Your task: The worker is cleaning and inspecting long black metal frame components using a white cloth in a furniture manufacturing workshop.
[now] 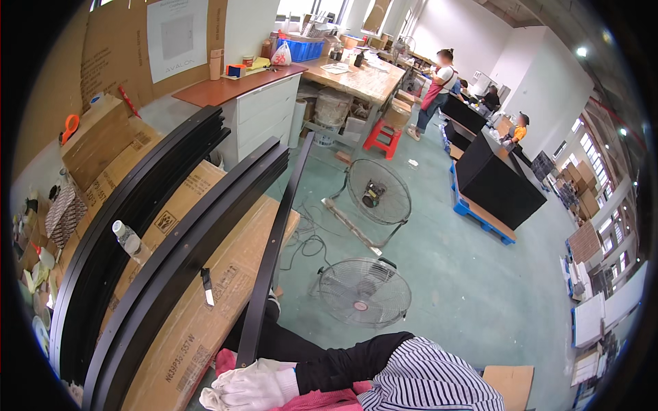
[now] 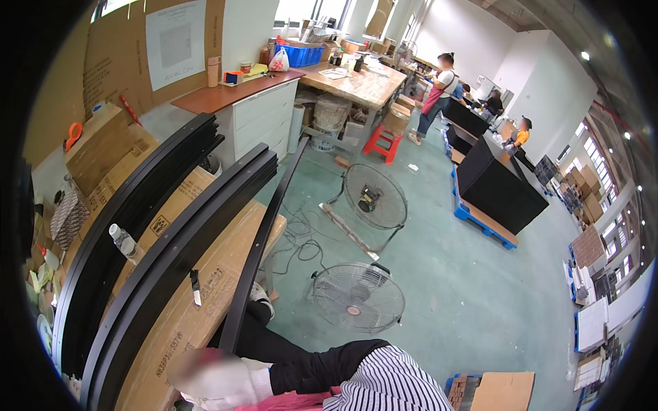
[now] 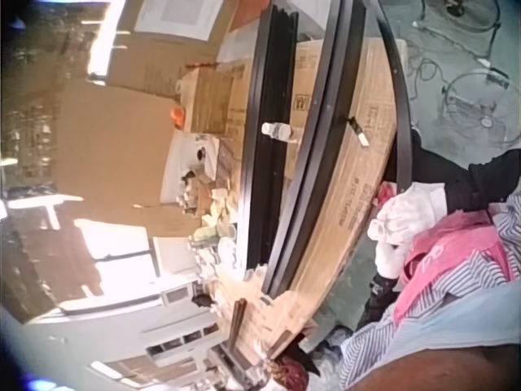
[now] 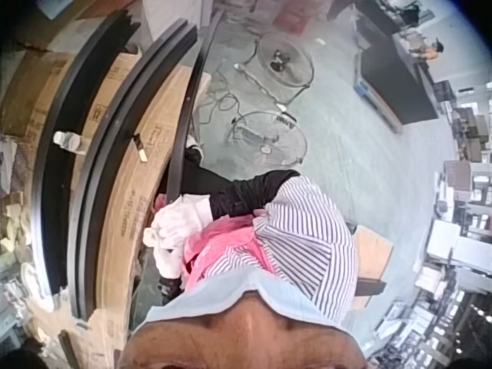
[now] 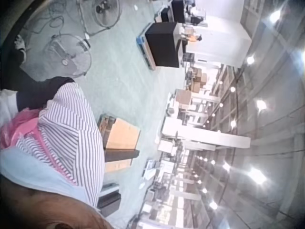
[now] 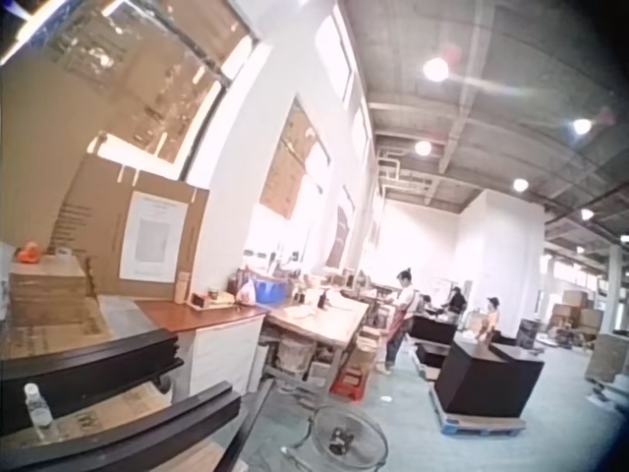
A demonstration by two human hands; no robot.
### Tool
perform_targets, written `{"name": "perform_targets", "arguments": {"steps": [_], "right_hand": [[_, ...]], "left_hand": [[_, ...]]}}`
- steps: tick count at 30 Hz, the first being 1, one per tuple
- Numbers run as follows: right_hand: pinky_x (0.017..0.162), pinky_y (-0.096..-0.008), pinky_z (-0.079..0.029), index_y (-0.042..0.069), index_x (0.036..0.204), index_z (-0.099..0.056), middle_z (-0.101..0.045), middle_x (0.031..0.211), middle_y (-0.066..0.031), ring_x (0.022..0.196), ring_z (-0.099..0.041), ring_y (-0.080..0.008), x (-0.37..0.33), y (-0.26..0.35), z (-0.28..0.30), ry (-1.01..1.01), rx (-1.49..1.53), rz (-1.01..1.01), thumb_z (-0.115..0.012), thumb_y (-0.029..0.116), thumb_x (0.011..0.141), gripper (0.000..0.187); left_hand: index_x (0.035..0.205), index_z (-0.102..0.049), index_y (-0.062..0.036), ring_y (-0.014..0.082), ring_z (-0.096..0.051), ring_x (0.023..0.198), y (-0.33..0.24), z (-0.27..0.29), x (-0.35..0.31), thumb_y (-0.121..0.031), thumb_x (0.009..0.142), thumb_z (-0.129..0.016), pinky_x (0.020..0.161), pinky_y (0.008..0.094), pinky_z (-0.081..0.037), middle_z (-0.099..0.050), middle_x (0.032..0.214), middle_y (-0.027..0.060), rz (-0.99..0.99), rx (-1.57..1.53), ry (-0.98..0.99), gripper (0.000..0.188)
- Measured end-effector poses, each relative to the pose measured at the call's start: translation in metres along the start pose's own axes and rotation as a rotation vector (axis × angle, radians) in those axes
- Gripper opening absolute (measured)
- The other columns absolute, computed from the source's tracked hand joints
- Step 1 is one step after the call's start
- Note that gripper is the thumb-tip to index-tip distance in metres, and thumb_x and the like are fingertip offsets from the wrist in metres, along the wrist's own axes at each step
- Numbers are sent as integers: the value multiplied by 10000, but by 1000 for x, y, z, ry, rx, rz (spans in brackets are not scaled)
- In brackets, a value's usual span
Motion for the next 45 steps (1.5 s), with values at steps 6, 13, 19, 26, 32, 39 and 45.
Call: {"name": "perform_targets", "arguments": {"steps": [6,13,19,26,32,39,45], "right_hand": [[738,-472,-506,78,866,-600,-552,800,-103,772,-584,-343,-6,-33,125,-389,-14,40,-680,211,846,157],[658,-462,-477,85,856,-602,-578,820,-133,762,-598,-332,21,-61,111,-457,366,190,-658,239,857,164],[710,-564,-433,264,1152,-699,-657,998,34,852,-592,-257,23,22,-78,-1054,1075,-217,-433,722,952,566],[621,-494,-481,194,838,-723,-671,733,-53,659,-622,-279,3,7,66,-203,509,-256,-572,581,938,427],[587,-462,-439,211,629,-682,-604,570,-28,454,-470,-252,-46,-42,-138,-849,1233,127,-656,523,894,410],[668,-491,-406,201,834,-680,-683,874,-46,696,-534,-279,-1,4,-61,-781,979,-254,-620,570,941,390],[756,-485,-541,86,1196,-708,-708,1212,-155,886,-681,-352,27,-3,61,-226,0,42,-564,320,1064,305]], "left_hand": [[1388,-560,35,389,-617,1230,8,-3,4,-206,855,-813,1062,434,-479,-627,1337,263,-248,167,43,637],[1458,-433,-11,373,-621,1211,73,-6,12,-220,869,-789,1045,452,-496,-621,1309,227,-146,108,-71,719],[1530,-241,-28,346,-623,1207,58,3,17,-260,865,-805,1020,431,-515,-567,1400,218,-489,511,-161,903],[1254,-559,-22,281,-634,1119,50,-9,7,-188,812,-836,910,357,-523,-614,1173,141,-212,-37,-127,546],[1305,-525,-41,239,-585,1041,62,1,6,-182,842,-818,918,337,-500,-594,1200,103,-139,264,-79,566],[1309,-535,-58,227,-573,1024,68,17,1,-196,903,-760,919,346,-495,-599,1204,88,-21,342,-112,484],[1294,-561,-55,227,-594,1013,59,17,0,-215,920,-750,915,358,-505,-628,1184,96,64,392,-118,448]]}}
Point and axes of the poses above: each hand's wrist, its own x-axis towards the middle knuckle, its own z-axis out of the back of the hand, y = z × x, the point moved 2 cm from there along x, towards the middle knuckle
